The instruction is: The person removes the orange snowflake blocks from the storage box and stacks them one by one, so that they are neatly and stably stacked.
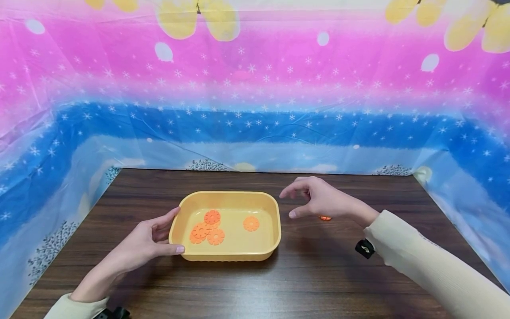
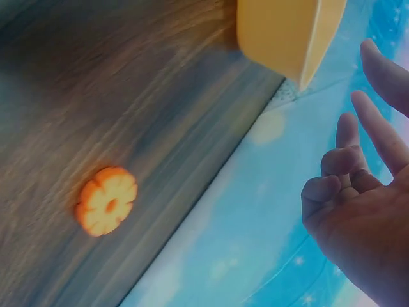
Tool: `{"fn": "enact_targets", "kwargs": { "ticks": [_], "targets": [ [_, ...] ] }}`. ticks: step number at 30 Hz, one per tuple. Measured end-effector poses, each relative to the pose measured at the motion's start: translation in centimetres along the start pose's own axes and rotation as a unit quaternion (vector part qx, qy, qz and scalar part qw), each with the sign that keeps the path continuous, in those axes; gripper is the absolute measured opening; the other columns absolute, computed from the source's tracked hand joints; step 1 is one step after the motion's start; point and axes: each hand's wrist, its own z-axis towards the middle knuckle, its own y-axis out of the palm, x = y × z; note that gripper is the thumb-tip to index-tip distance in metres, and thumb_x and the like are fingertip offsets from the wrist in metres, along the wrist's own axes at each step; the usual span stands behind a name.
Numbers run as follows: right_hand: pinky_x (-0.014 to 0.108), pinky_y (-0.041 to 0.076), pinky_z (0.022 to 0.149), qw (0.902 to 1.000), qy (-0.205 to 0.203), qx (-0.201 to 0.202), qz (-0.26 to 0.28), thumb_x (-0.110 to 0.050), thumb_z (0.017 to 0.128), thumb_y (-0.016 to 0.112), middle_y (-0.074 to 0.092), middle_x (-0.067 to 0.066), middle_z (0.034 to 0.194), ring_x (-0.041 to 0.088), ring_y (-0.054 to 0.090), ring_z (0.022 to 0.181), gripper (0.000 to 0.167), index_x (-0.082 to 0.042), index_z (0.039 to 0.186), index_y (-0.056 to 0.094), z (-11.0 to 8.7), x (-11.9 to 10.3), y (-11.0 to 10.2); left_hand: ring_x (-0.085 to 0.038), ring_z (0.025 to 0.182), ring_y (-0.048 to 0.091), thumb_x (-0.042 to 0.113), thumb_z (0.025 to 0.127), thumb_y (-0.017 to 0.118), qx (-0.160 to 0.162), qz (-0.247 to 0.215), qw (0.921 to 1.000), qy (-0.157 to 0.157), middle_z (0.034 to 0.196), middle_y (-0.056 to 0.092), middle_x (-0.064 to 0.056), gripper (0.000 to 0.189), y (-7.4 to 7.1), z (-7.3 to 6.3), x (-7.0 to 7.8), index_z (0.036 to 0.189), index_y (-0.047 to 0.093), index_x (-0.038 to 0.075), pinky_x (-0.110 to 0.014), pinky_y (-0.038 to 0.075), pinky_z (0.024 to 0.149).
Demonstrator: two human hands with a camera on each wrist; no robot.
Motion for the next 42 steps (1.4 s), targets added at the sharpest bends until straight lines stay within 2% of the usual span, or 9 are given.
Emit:
{"fn": "enact_targets", "kwargs": {
  "ticks": [7,12,22,28,33,39,42],
  "targets": [
    [0.027,0.034,0.052,0.9986,-0.047,-0.021,0.010,-0.033,0.075,0.078,0.055,-0.007,0.091,0.020,0.040,0.059,0.040,-0.030,0.112,0.064,1.7,-1.6,0.5,-0.034,0.125,0.038,0.016,0.072,0.080,0.000,-0.003,1.0000,-0.002,0.147,0.025,-0.018,0.096,0.0,-0.1,0.1,0.148,0.020,0.008,-0.032,0.050,0.083],
    [0.026,0.035,0.053,0.9970,-0.064,-0.043,0.011,-0.035,0.075,0.078,0.055,-0.010,0.091,0.018,0.040,0.059,0.041,-0.032,0.113,0.064,2.9,-1.9,1.2,-0.034,0.125,0.039,0.016,0.073,0.079,-0.003,-0.006,1.0000,-0.001,0.148,0.025,-0.018,0.096,-0.1,-0.1,0.2,0.148,0.020,0.009,-0.032,0.050,0.083],
    [0.026,0.038,0.053,0.9947,-0.068,-0.073,0.024,-0.034,0.074,0.078,0.054,-0.009,0.091,0.015,0.040,0.057,0.040,-0.036,0.111,0.063,4.9,-2.3,2.7,-0.035,0.124,0.040,0.019,0.072,0.080,0.004,0.013,0.9999,-0.006,0.147,0.027,-0.018,0.097,0.0,0.1,0.0,0.148,0.021,0.009,-0.033,0.050,0.083],
    [0.025,0.040,0.055,0.9910,-0.088,-0.090,0.046,-0.025,0.074,0.079,0.055,-0.004,0.090,0.016,0.044,0.060,0.040,-0.028,0.112,0.065,6.0,-2.2,3.3,-0.035,0.124,0.040,0.018,0.073,0.080,0.001,0.004,1.0000,-0.007,0.147,0.025,-0.019,0.096,-0.1,-0.1,0.2,0.148,0.020,0.009,-0.033,0.050,0.083],
    [0.026,0.044,0.058,0.9896,-0.081,-0.107,0.051,-0.019,0.073,0.080,0.054,0.000,0.090,0.018,0.049,0.063,0.042,-0.027,0.111,0.065,6.9,-1.9,3.9,-0.035,0.124,0.040,0.017,0.073,0.080,0.000,-0.005,1.0000,-0.007,0.147,0.025,-0.019,0.097,0.0,-0.2,0.2,0.148,0.020,0.009,-0.033,0.050,0.083],
    [0.026,0.045,0.061,0.9885,-0.078,-0.124,0.036,-0.012,0.071,0.081,0.054,0.002,0.087,0.019,0.051,0.065,0.042,-0.025,0.109,0.066,7.9,-1.8,4.5,-0.035,0.125,0.039,0.015,0.073,0.079,-0.004,-0.013,0.9999,0.000,0.148,0.024,-0.019,0.096,-0.1,-0.3,0.2,0.148,0.020,0.009,-0.033,0.050,0.083],
    [0.025,0.045,0.060,0.9867,-0.088,-0.134,0.026,-0.009,0.071,0.081,0.056,0.009,0.085,0.017,0.051,0.064,0.041,-0.021,0.107,0.067,8.4,-1.8,4.9,-0.036,0.125,0.038,0.015,0.074,0.079,-0.007,-0.018,0.9998,0.002,0.148,0.023,-0.020,0.096,-0.1,-0.3,0.2,0.148,0.019,0.008,-0.033,0.050,0.082]
  ]
}}
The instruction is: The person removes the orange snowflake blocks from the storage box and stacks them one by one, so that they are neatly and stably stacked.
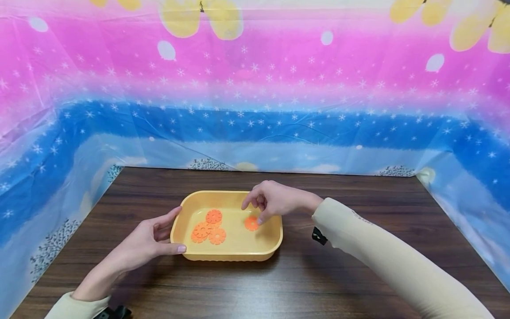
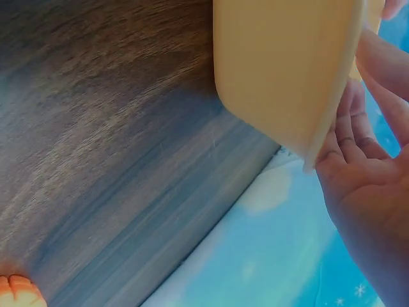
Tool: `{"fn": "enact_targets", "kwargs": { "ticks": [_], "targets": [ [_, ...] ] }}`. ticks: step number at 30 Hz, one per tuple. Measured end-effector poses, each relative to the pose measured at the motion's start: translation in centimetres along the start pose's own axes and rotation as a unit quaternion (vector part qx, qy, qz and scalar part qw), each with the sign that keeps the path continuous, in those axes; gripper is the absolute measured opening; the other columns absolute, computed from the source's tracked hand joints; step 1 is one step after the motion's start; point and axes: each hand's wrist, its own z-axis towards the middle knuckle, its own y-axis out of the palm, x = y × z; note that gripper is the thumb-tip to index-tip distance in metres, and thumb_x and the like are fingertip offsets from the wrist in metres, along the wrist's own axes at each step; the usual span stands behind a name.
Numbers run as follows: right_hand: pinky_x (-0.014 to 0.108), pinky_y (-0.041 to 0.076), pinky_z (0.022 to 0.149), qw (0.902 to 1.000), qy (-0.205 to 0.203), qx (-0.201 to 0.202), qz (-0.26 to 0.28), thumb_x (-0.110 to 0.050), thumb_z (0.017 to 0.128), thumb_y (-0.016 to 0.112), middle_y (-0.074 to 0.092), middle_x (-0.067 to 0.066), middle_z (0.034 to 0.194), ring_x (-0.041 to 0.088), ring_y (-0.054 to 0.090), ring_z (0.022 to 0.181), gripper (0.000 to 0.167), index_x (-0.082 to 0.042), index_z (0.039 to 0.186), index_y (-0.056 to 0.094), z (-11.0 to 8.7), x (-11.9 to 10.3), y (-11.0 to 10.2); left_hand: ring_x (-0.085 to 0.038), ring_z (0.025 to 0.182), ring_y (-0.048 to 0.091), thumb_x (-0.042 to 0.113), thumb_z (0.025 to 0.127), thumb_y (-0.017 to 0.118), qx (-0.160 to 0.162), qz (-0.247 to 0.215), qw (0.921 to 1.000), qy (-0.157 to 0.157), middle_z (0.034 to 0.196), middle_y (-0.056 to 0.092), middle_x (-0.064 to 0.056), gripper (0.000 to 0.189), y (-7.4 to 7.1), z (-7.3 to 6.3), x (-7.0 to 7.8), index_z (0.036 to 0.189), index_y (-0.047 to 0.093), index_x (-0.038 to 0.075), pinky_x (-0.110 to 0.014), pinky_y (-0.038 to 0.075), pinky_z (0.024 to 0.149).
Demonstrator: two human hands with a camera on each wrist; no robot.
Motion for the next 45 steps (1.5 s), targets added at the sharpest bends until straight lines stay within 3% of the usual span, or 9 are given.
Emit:
{"fn": "enact_targets", "kwargs": {
  "ticks": [4,7,11,19,26,35,45],
  "targets": [
    [0.022,0.042,0.057,0.9995,-0.008,-0.024,-0.016,-0.004,0.070,0.080,0.055,0.016,0.082,0.014,0.047,0.060,0.039,-0.012,0.106,0.068,0.8,0.0,0.5,-0.035,0.126,0.038,0.015,0.074,0.079,0.002,0.000,1.0000,-0.001,0.148,0.023,-0.020,0.096,0.0,0.0,0.1,0.148,0.019,0.008,-0.033,0.050,0.082],
    [0.020,0.038,0.054,0.9985,-0.003,-0.040,-0.036,-0.002,0.069,0.080,0.051,0.015,0.074,0.013,0.042,0.057,0.038,-0.008,0.105,0.069,1.3,-0.2,0.9,-0.035,0.126,0.038,0.015,0.073,0.079,0.004,0.003,1.0000,0.001,0.148,0.023,-0.020,0.096,0.0,0.0,0.0,0.148,0.019,0.008,-0.033,0.050,0.082],
    [0.019,0.035,0.055,0.9966,0.011,-0.046,-0.067,-0.001,0.067,0.080,0.048,0.010,0.067,0.013,0.041,0.058,0.037,-0.008,0.102,0.070,1.7,-0.5,1.4,-0.035,0.125,0.038,0.015,0.073,0.079,0.004,0.003,1.0000,0.002,0.147,0.024,-0.020,0.096,0.0,0.0,0.0,0.148,0.020,0.008,-0.033,0.050,0.082],
    [0.020,0.037,0.056,0.9911,0.056,-0.051,-0.109,-0.003,0.066,0.082,0.054,0.008,0.071,0.011,0.042,0.063,0.033,-0.012,0.096,0.071,2.2,-0.5,2.3,-0.035,0.125,0.038,0.016,0.073,0.079,0.002,0.005,1.0000,0.002,0.147,0.024,-0.020,0.096,0.0,0.0,0.0,0.148,0.019,0.009,-0.033,0.050,0.083],
    [0.020,0.041,0.058,0.9859,0.070,-0.051,-0.143,-0.004,0.067,0.082,0.058,0.002,0.070,0.010,0.045,0.063,0.031,-0.014,0.094,0.071,2.4,-0.5,2.6,-0.035,0.125,0.038,0.016,0.073,0.079,0.003,0.005,1.0000,0.001,0.148,0.024,-0.019,0.096,0.0,0.0,-0.1,0.148,0.020,0.009,-0.032,0.050,0.083],
    [0.019,0.042,0.062,0.9886,0.051,-0.050,-0.132,-0.011,0.069,0.082,0.061,0.003,0.075,0.009,0.047,0.065,0.028,-0.013,0.095,0.070,2.7,-0.4,3.1,-0.035,0.124,0.039,0.015,0.073,0.079,0.004,0.006,1.0000,0.005,0.147,0.024,-0.020,0.095,0.0,0.0,-0.2,0.148,0.020,0.009,-0.033,0.051,0.082],
    [0.019,0.044,0.063,0.9966,0.035,-0.042,-0.063,-0.022,0.071,0.082,0.060,0.002,0.078,0.009,0.050,0.069,0.029,-0.016,0.096,0.067,3.4,-0.1,4.1,-0.036,0.125,0.038,0.015,0.074,0.079,0.000,-0.002,1.0000,-0.002,0.148,0.022,-0.020,0.096,-0.1,0.0,0.0,0.148,0.019,0.008,-0.033,0.051,0.082]
  ]
}}
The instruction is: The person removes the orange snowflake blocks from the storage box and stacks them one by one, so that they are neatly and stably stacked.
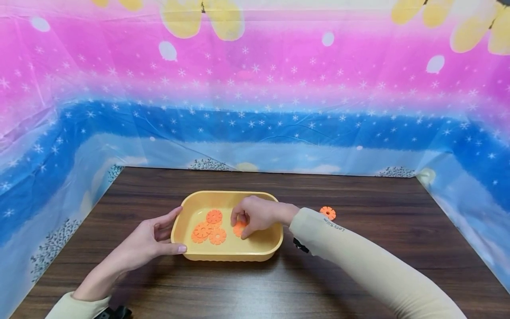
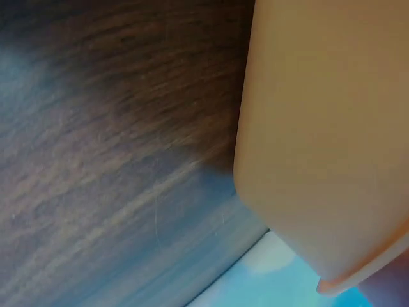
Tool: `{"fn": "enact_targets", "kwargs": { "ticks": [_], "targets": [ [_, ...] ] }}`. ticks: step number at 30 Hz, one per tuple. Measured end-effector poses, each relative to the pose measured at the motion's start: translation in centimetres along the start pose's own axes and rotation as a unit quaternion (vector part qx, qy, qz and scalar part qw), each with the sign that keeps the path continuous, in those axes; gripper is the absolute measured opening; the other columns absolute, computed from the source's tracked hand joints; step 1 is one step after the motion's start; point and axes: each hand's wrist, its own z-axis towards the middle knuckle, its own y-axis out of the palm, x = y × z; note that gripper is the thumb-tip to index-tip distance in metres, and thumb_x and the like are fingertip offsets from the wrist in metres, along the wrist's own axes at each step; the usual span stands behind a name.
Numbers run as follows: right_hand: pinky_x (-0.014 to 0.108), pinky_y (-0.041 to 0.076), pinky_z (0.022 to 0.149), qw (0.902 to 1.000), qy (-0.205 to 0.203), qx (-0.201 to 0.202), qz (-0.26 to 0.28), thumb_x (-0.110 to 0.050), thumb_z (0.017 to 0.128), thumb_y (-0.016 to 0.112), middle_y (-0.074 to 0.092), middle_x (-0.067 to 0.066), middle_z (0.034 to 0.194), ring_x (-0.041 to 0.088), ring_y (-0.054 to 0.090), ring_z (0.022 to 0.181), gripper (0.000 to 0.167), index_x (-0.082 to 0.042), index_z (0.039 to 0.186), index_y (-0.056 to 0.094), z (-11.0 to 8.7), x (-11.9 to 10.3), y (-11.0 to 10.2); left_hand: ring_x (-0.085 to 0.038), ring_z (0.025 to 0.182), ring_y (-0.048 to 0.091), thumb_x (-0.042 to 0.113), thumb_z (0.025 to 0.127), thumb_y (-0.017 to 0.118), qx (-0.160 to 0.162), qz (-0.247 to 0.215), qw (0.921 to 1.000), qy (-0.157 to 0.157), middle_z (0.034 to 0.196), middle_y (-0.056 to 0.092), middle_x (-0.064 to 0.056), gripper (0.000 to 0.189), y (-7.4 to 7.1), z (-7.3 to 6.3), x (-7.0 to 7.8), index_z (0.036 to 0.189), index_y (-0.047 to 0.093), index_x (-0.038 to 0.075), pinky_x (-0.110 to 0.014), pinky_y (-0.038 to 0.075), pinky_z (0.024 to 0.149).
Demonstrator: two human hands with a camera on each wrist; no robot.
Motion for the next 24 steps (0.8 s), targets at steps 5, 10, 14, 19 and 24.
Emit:
{"fn": "enact_targets", "kwargs": {
  "ticks": [5,10,14,19,24],
  "targets": [
    [0.020,0.045,0.065,0.9997,0.017,-0.009,0.018,-0.011,0.069,0.082,0.060,0.003,0.081,0.012,0.051,0.073,0.035,-0.017,0.100,0.067,-0.10,-0.09,-0.14,-0.034,0.125,0.038,0.014,0.073,0.079,0.002,-0.003,1.0000,-0.004,0.148,0.024,-0.019,0.096,0.02,0.14,-0.11,0.148,0.019,0.009,-0.033,0.050,0.082],
    [0.020,0.045,0.066,0.9998,0.012,-0.014,0.006,-0.001,0.069,0.079,0.060,0.003,0.082,0.014,0.052,0.075,0.038,-0.015,0.101,0.066,-0.20,-0.19,-0.15,-0.034,0.125,0.038,0.015,0.073,0.079,0.001,-0.001,1.0000,-0.004,0.147,0.025,-0.019,0.096,0.04,0.08,-0.05,0.148,0.019,0.009,-0.033,0.050,0.083],
    [0.019,0.045,0.066,0.9999,0.007,-0.012,0.005,-0.001,0.069,0.079,0.059,0.003,0.081,0.013,0.052,0.073,0.038,-0.015,0.102,0.066,-0.14,-0.36,-0.08,-0.035,0.125,0.038,0.015,0.074,0.079,-0.001,0.000,1.0000,-0.001,0.147,0.024,-0.020,0.096,0.05,0.07,0.00,0.148,0.019,0.009,-0.033,0.050,0.083],
    [0.019,0.044,0.065,0.9999,0.007,-0.007,-0.002,-0.006,0.069,0.081,0.059,0.002,0.082,0.010,0.050,0.072,0.037,-0.015,0.101,0.066,-0.09,-0.52,-0.02,-0.034,0.125,0.039,0.016,0.073,0.079,0.004,0.004,1.0000,-0.006,0.147,0.025,-0.019,0.096,0.15,0.17,-0.07,0.148,0.020,0.009,-0.033,0.050,0.083],
    [0.020,0.044,0.067,1.0000,0.001,0.000,0.005,-0.011,0.068,0.083,0.059,0.002,0.087,0.014,0.051,0.076,0.035,-0.015,0.097,0.064,-0.02,-0.56,-0.01,-0.033,0.125,0.039,0.017,0.072,0.080,0.013,0.014,0.9997,-0.017,0.147,0.026,-0.017,0.097,0.21,0.30,-0.12,0.148,0.021,0.010,-0.033,0.050,0.083]
  ]
}}
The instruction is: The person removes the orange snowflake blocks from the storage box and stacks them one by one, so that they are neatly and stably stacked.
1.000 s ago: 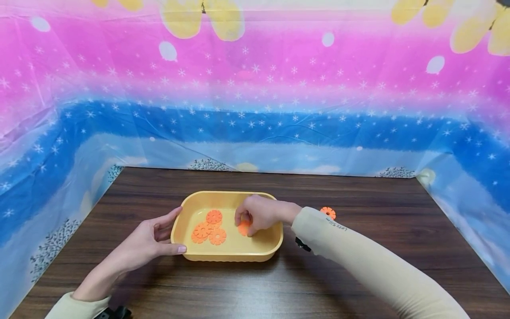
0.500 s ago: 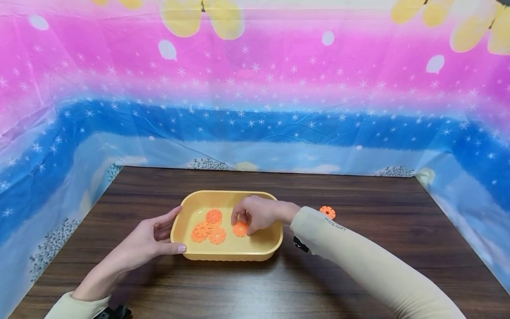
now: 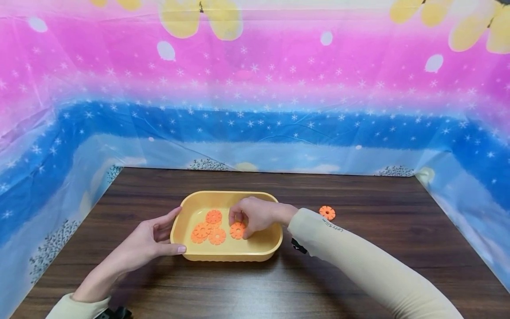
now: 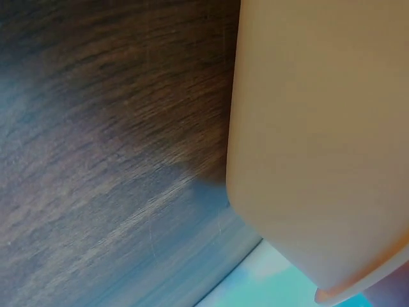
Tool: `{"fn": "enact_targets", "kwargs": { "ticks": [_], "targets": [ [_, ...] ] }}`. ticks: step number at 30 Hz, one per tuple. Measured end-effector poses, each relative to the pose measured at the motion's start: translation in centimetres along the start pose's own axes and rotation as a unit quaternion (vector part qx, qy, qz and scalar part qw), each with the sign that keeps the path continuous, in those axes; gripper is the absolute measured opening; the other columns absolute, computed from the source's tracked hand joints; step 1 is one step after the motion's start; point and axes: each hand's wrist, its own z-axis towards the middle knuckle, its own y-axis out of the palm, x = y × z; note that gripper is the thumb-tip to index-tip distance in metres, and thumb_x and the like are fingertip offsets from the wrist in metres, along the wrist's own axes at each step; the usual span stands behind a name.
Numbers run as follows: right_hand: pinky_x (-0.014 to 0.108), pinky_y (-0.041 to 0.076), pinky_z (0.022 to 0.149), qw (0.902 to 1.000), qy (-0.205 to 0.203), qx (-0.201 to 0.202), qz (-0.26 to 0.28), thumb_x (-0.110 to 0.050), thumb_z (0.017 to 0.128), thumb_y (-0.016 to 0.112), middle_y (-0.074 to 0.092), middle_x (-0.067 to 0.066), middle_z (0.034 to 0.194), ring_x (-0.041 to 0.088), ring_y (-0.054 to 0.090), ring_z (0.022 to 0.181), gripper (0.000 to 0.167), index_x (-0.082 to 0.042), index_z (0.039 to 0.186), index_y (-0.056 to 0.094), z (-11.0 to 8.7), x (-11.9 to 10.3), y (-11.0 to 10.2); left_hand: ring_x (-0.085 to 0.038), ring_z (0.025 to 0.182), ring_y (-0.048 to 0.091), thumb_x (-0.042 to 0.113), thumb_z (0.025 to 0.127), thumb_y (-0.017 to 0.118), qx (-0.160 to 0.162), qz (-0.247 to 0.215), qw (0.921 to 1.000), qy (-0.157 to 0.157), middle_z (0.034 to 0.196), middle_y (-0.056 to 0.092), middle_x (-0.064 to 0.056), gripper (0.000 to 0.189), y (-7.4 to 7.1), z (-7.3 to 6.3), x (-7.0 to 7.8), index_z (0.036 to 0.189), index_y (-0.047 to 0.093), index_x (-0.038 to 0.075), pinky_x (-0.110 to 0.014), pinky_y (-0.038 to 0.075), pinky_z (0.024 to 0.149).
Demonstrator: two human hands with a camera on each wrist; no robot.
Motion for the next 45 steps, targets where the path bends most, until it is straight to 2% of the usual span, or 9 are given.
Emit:
{"fn": "enact_targets", "kwargs": {
  "ticks": [5,11,17,32,40,45],
  "targets": [
    [0.020,0.045,0.066,0.9999,0.003,0.005,0.014,-0.011,0.067,0.083,0.058,0.001,0.089,0.013,0.052,0.075,0.038,-0.015,0.096,0.059,0.0,0.0,0.1,-0.034,0.125,0.039,0.018,0.072,0.080,0.001,0.005,1.0000,0.002,0.148,0.026,-0.017,0.097,0.0,0.0,0.0,0.148,0.021,0.010,-0.033,0.050,0.083],
    [0.021,0.046,0.062,0.9994,0.010,-0.010,0.032,-0.005,0.066,0.082,0.057,0.006,0.089,0.012,0.052,0.068,0.048,-0.015,0.104,0.055,0.0,0.0,0.1,-0.033,0.125,0.039,0.017,0.072,0.080,-0.002,-0.002,1.0000,0.003,0.147,0.027,-0.016,0.096,0.0,-0.1,-0.1,0.148,0.021,0.011,-0.032,0.050,0.084],
    [0.021,0.047,0.061,0.9983,0.003,-0.023,0.054,0.006,0.071,0.074,0.057,0.006,0.091,0.014,0.053,0.067,0.041,-0.014,0.104,0.058,-0.1,0.1,-0.1,-0.033,0.125,0.040,0.016,0.072,0.080,0.000,-0.003,1.0000,0.003,0.147,0.028,-0.017,0.097,0.0,-0.1,0.0,0.148,0.021,0.011,-0.032,0.050,0.084],
    [0.021,0.048,0.063,0.9973,0.002,-0.008,0.074,-0.003,0.071,0.079,0.058,0.002,0.087,0.014,0.055,0.070,0.036,-0.014,0.101,0.063,-0.2,0.3,-0.2,-0.033,0.125,0.040,0.017,0.072,0.080,-0.001,-0.002,1.0000,0.003,0.146,0.028,-0.017,0.096,0.0,-0.2,-0.1,0.148,0.021,0.012,-0.032,0.050,0.083],
    [0.024,0.049,0.061,0.9889,-0.007,0.000,0.148,0.001,0.071,0.078,0.059,0.013,0.088,0.023,0.055,0.066,0.037,-0.008,0.104,0.065,-0.6,-0.1,-0.7,-0.032,0.125,0.039,0.014,0.073,0.080,-0.007,-0.016,0.9998,0.011,0.147,0.026,-0.017,0.096,0.0,-0.2,0.0,0.148,0.021,0.011,-0.032,0.050,0.083],
    [0.025,0.049,0.060,0.9841,-0.022,0.010,0.176,0.005,0.072,0.075,0.059,0.020,0.088,0.028,0.056,0.068,0.036,-0.005,0.105,0.066,-0.7,-0.1,-0.9,-0.034,0.124,0.040,0.013,0.074,0.079,-0.013,-0.021,0.9994,0.023,0.147,0.024,-0.019,0.095,0.0,-0.3,0.0,0.148,0.019,0.008,-0.031,0.050,0.083]
  ]
}}
